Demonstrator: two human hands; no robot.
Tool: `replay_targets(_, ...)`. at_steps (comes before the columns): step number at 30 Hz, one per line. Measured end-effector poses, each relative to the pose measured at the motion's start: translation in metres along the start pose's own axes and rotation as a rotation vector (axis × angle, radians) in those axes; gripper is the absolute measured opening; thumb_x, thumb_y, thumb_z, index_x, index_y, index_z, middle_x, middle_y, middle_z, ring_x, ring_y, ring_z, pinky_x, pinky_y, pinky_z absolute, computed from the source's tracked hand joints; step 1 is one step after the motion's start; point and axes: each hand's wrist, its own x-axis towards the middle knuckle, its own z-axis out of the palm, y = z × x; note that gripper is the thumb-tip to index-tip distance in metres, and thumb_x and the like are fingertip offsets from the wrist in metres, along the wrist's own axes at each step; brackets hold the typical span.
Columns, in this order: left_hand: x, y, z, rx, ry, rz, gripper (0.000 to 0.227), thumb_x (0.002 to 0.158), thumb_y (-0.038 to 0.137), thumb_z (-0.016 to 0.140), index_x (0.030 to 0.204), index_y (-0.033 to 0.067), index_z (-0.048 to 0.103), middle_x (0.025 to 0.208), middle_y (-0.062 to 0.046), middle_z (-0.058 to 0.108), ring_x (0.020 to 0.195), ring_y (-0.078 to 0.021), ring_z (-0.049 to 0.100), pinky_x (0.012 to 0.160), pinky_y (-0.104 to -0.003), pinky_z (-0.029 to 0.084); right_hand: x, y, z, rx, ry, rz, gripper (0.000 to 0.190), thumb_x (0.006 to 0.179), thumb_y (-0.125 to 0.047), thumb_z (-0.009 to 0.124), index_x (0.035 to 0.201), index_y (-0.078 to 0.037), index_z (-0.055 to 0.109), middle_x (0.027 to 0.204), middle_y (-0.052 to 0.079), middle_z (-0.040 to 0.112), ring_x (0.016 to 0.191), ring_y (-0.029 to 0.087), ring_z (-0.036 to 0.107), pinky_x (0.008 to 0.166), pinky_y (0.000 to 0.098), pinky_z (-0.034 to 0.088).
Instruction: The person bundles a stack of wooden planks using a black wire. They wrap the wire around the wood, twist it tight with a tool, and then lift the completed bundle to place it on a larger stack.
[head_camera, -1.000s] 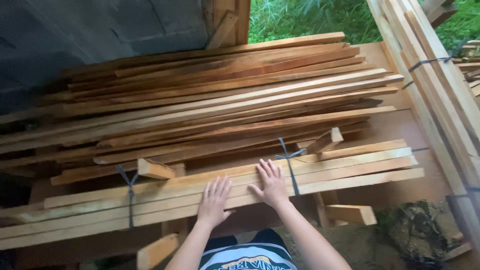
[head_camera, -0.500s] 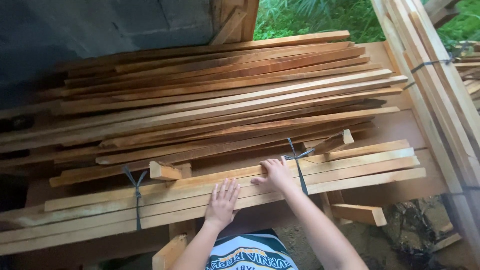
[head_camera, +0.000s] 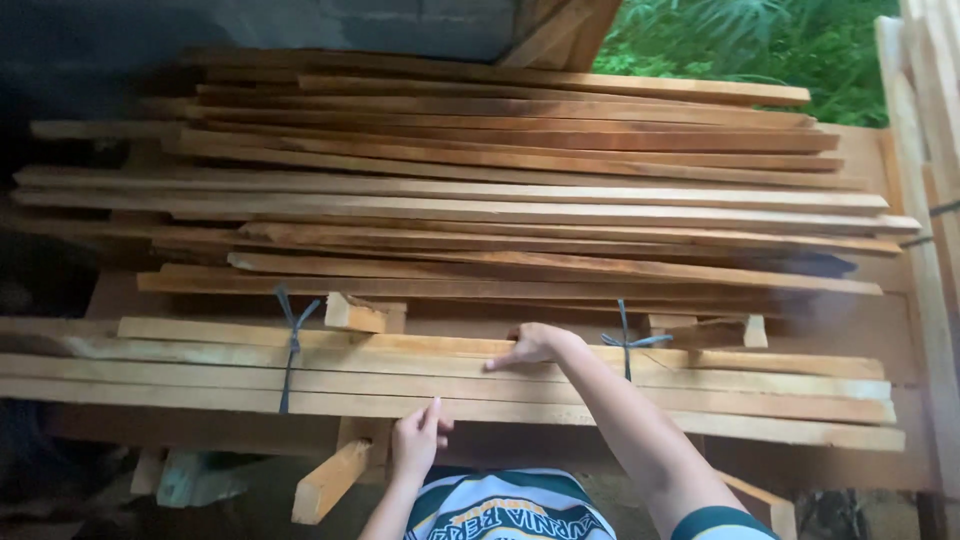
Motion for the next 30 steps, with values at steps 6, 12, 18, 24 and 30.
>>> replay_targets(6,0.002,0.008,0.0,-0.158,-0.17,-0.558,0.095,0.086,0.059,0.065,0.149,-0.0072,0.041,0.146,-0.031,0.055,0.133,-0.0413,0.062,0.101,-0.056,0.058,0.023,0.012,0.006,0.032,0.003,-0.05,0.12,0.051,-0.085,0.071,0.134,0.001,0.063,0.138,0.021,0.064,0.127,0.039,0.063,0.108,0.0506,0.052)
replay_targets(12,0.028,-0.027,0.008,-0.865,-0.226,-0.455,0.049,0.094,0.014,0.063,0.135,-0.0119,0.053,0.13,-0.03,0.054,0.121,-0.0411,0.054,0.108,-0.062,0.046,0.02,0.006,0.011,0.098,-0.003,0.038,0.12,0.051,-0.078,0.077,0.145,-0.008,0.056,0.151,0.014,0.055,0.14,0.036,0.052,0.12,0.0521,0.04)
replay_targets(18,0.023,-0.011,-0.003,-0.827,-0.296,-0.496,0.06,0.091,0.005,0.06,0.145,-0.0123,0.041,0.141,-0.034,0.047,0.136,-0.0433,0.046,0.115,-0.062,0.039,0.008,0.008,0.017,0.013,0.073,-0.039,0.12,0.053,-0.084,0.073,0.143,-0.005,0.057,0.143,0.019,0.06,0.132,0.037,0.06,0.112,0.0504,0.05)
replay_targets(24,0.038,-0.073,-0.004,-0.964,-0.453,-0.391,0.029,0.093,0.006,0.057,0.118,-0.0092,0.054,0.115,-0.025,0.06,0.109,-0.032,0.06,0.109,-0.046,0.049,-0.085,-0.027,0.018,-0.082,0.318,-0.065,0.095,0.062,-0.079,0.08,0.121,-0.005,0.067,0.111,0.015,0.075,0.098,0.03,0.075,0.086,0.0373,0.059)
replay_targets(30,0.046,-0.117,0.002,-1.068,-0.419,-0.413,0.02,0.086,-0.003,0.048,0.104,-0.0089,0.05,0.11,-0.024,0.054,0.106,-0.0316,0.055,0.106,-0.047,0.048,-0.088,0.001,0.075,-0.252,0.567,-0.213,0.095,0.063,-0.073,0.086,0.129,-0.008,0.063,0.121,0.008,0.071,0.115,0.025,0.064,0.101,0.0418,0.045)
